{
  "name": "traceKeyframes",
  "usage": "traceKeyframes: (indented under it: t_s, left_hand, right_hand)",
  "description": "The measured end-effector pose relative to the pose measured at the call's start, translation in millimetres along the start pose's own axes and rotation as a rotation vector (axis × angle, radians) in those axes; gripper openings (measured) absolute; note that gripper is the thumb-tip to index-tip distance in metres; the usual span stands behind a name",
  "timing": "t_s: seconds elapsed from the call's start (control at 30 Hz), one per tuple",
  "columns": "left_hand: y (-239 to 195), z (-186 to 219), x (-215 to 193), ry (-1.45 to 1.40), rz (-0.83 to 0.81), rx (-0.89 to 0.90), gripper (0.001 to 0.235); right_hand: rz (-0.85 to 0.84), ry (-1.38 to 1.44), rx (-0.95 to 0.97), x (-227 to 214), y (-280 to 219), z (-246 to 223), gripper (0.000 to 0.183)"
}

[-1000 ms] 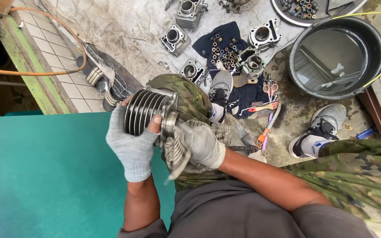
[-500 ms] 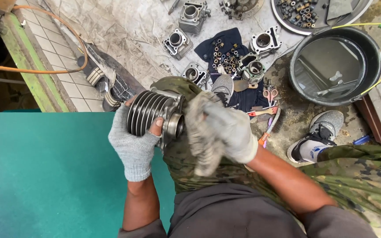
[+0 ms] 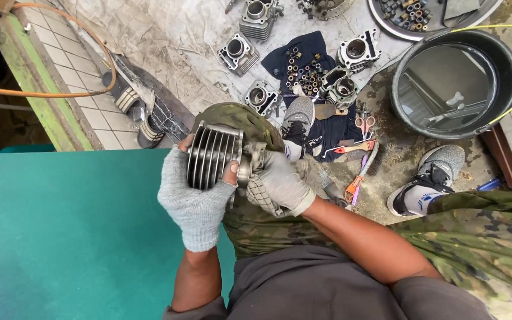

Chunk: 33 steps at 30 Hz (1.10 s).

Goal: Cleaning a motorcycle engine cylinder using a cloth and a small scraping tool to remove debris from surfaces and fins.

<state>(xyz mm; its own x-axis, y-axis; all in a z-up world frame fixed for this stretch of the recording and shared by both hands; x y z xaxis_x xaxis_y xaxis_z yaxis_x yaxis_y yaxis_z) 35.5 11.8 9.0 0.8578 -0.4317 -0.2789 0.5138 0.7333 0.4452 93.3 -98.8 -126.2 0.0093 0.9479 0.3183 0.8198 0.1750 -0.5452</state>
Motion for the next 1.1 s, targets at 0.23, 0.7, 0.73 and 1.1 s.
traceKeyframes:
  t_s: [0.23, 0.7, 0.73, 1.1]
  left_hand:
    - [-2.3, -1.8, -4.5, 0.013, -0.032, -0.033, 0.068]
    - [-2.2, 3.0, 9.7, -0.054, -0.109, 0.093, 0.066]
    - [-1.7, 1.9, 7.4, -0.030, -0.092, 0.122, 0.067]
    - [-2.7, -3.5, -7.3, -0.041, -0.107, 0.327, 0.073]
  right_hand:
    - [-0.117, -0.163, 0.173, -38.9, -16.1, 30.2, 0.011]
    - [-0.638, -0.677, -0.697, 6.4, -30.5, -41.8, 0.011]
    - [-0.696, -0.455, -0.454, 14.6, -34.8, -54.5, 0.011]
    - [-0.543, 0.065, 0.017, -26.7, -45.3, -18.4, 0.012]
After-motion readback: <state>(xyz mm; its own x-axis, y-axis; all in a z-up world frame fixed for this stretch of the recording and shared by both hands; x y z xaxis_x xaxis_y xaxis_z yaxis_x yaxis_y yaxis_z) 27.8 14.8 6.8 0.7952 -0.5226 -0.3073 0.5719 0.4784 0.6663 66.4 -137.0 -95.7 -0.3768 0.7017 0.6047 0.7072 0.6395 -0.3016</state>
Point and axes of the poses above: each hand's wrist, its own y-axis towards the middle knuckle, its own x-axis out of the palm, z = x × y, the point moved 5 cm from there along y, towards the middle knuckle, and after that the axes turned 15 degrees about z, right-handed, at the moved point
